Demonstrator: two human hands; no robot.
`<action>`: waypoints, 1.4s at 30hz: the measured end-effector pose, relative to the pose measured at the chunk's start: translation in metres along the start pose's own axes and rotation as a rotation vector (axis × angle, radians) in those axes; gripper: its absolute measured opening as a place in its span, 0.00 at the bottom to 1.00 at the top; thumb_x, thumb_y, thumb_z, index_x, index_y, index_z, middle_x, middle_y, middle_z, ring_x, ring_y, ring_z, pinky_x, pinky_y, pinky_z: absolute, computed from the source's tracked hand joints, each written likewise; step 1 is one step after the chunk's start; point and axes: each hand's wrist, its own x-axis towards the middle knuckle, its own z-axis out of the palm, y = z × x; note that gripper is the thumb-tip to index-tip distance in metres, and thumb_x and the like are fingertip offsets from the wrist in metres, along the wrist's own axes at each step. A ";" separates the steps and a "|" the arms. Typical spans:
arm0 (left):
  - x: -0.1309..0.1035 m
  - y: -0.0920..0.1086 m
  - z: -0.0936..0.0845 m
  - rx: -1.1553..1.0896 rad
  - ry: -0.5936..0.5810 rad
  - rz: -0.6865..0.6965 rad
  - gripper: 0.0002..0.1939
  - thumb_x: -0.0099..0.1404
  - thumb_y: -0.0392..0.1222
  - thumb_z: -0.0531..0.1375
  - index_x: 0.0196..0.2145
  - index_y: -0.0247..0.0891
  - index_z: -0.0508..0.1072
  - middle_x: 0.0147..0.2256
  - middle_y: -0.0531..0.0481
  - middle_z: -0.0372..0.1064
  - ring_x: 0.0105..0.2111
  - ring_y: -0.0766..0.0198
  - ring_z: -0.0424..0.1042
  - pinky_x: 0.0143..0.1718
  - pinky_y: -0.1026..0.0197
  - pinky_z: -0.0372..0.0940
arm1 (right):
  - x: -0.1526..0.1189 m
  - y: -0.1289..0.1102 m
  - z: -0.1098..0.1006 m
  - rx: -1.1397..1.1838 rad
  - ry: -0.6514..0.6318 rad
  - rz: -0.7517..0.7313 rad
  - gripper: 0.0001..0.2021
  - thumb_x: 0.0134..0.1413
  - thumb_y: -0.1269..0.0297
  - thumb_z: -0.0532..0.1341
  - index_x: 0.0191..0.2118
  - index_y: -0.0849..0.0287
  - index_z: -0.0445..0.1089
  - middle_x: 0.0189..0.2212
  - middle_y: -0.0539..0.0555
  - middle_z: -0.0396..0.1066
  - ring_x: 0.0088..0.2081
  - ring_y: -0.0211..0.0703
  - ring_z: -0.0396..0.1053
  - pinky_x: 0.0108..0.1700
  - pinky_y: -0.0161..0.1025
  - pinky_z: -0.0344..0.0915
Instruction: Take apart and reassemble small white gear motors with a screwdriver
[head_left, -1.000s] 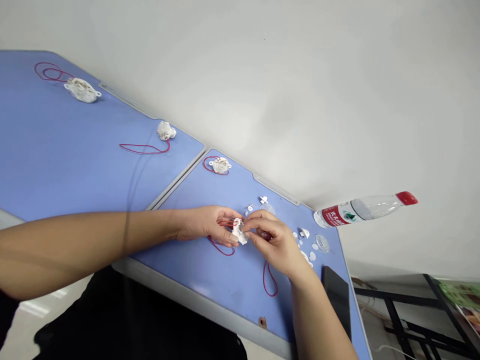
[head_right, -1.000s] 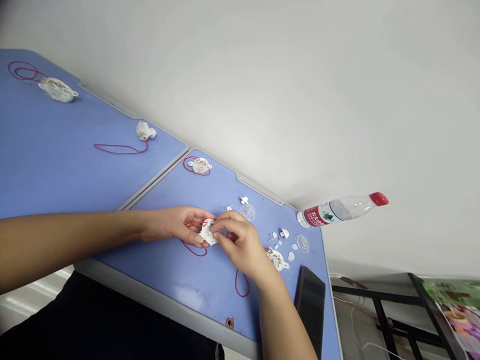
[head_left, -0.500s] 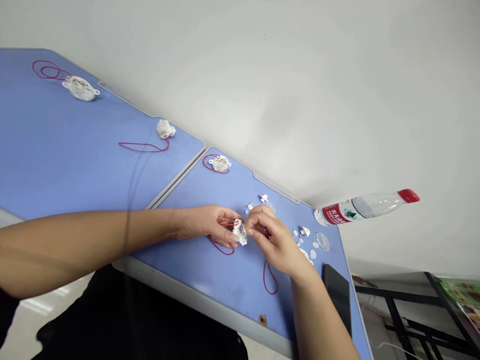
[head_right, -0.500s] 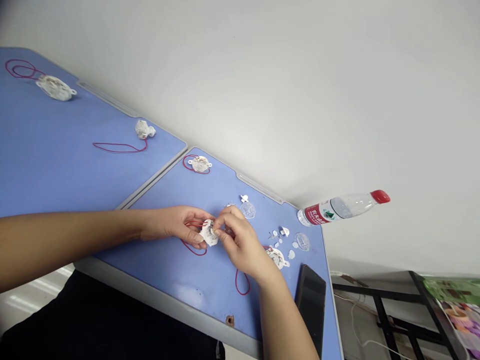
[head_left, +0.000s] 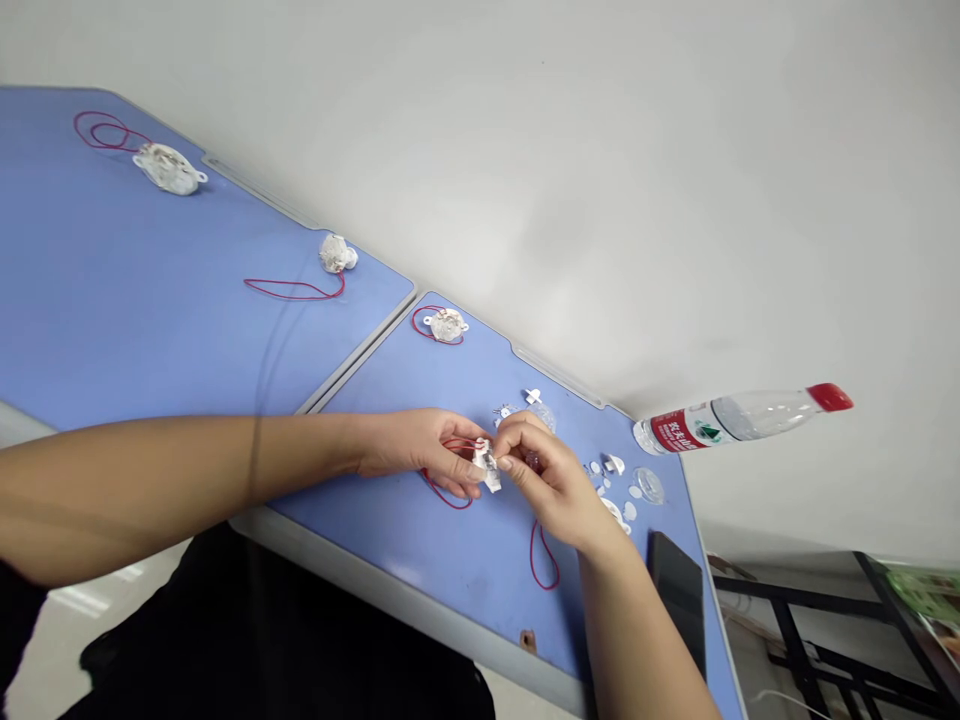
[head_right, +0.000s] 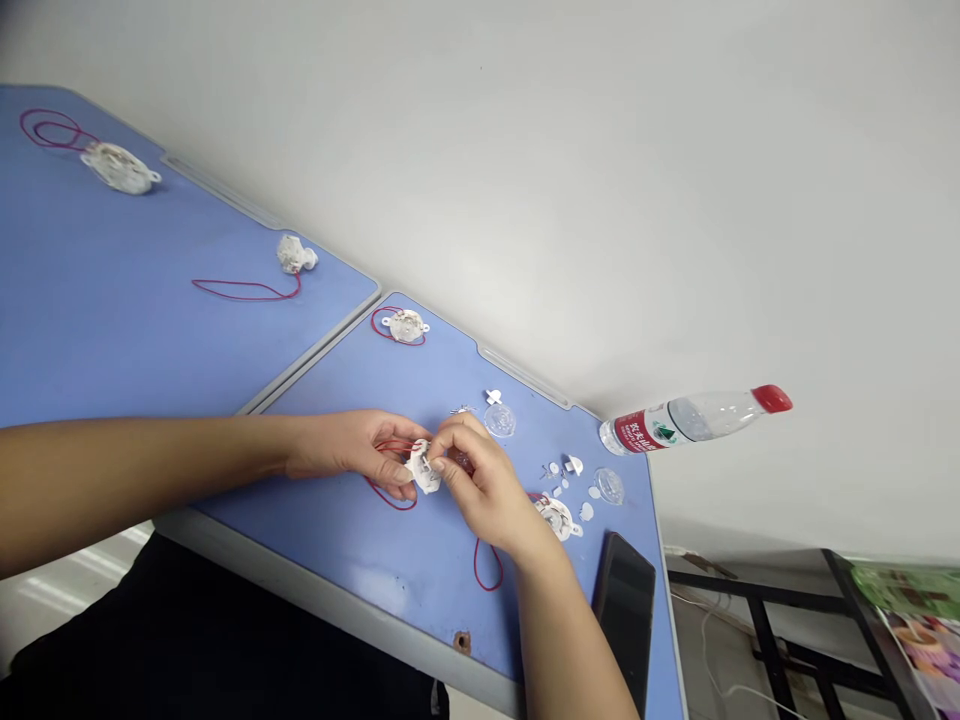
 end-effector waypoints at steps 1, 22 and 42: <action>0.000 0.000 0.000 0.004 0.001 0.002 0.22 0.50 0.46 0.71 0.41 0.37 0.73 0.36 0.49 0.72 0.35 0.64 0.74 0.46 0.56 0.68 | 0.000 0.000 0.000 0.005 0.004 0.000 0.07 0.64 0.65 0.55 0.34 0.56 0.65 0.34 0.53 0.61 0.35 0.42 0.61 0.37 0.39 0.59; 0.002 -0.005 -0.001 0.023 -0.016 0.031 0.22 0.48 0.42 0.73 0.40 0.37 0.73 0.37 0.49 0.71 0.37 0.65 0.73 0.43 0.61 0.68 | -0.003 -0.008 0.001 -0.181 0.032 -0.071 0.07 0.61 0.73 0.52 0.35 0.56 0.63 0.35 0.54 0.61 0.35 0.42 0.61 0.36 0.40 0.60; 0.005 -0.011 -0.009 -0.013 -0.072 -0.001 0.24 0.50 0.50 0.72 0.43 0.39 0.75 0.37 0.50 0.72 0.35 0.67 0.74 0.41 0.64 0.67 | -0.004 -0.007 0.005 -0.198 0.007 -0.097 0.11 0.56 0.79 0.53 0.35 0.56 0.67 0.33 0.52 0.63 0.30 0.39 0.61 0.31 0.37 0.60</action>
